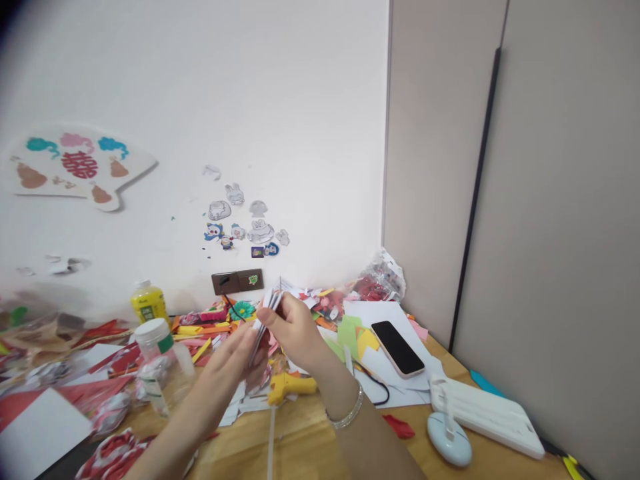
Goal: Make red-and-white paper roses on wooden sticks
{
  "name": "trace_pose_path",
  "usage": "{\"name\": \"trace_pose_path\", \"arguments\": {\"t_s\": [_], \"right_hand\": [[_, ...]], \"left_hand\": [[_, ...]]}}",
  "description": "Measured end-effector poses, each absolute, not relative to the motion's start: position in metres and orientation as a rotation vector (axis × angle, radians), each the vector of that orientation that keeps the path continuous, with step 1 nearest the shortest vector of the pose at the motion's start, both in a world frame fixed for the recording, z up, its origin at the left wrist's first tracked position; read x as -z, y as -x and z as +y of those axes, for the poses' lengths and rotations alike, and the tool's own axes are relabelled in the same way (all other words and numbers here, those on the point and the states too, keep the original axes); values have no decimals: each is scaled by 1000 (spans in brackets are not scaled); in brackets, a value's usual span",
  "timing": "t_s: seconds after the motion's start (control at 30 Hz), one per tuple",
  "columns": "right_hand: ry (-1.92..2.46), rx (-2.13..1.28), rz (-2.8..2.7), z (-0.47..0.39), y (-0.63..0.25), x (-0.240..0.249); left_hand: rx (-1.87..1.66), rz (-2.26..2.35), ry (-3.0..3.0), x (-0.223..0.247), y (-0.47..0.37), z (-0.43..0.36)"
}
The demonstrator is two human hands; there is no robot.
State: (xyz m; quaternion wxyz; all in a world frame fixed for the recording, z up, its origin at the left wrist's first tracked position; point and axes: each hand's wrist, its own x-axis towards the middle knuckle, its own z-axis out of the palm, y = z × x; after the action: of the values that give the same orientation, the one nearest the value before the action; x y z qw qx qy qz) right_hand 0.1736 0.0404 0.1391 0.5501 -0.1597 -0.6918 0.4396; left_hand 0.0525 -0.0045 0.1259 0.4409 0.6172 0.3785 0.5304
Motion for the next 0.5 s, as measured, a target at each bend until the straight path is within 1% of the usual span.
{"name": "trace_pose_path", "arguments": {"t_s": [0.07, 0.17, 0.3, 0.43, 0.5], "right_hand": [[321, -1091, -1658, 42, -176, -139], [282, -1113, -1667, 44, -177, -139], [254, -1074, -1666, 45, -178, -139], [259, -1018, -1754, 43, -180, -138], [315, -977, -1850, 42, -180, -137]], "left_hand": [[-1159, 713, -1350, -128, -50, -7], [-1069, 611, -1238, -131, -49, -8], [-1259, 740, -1263, -132, -52, -6], [-1566, 1105, -1493, -129, -50, -2], [-1638, 1251, -1616, -128, -46, -2]]}}
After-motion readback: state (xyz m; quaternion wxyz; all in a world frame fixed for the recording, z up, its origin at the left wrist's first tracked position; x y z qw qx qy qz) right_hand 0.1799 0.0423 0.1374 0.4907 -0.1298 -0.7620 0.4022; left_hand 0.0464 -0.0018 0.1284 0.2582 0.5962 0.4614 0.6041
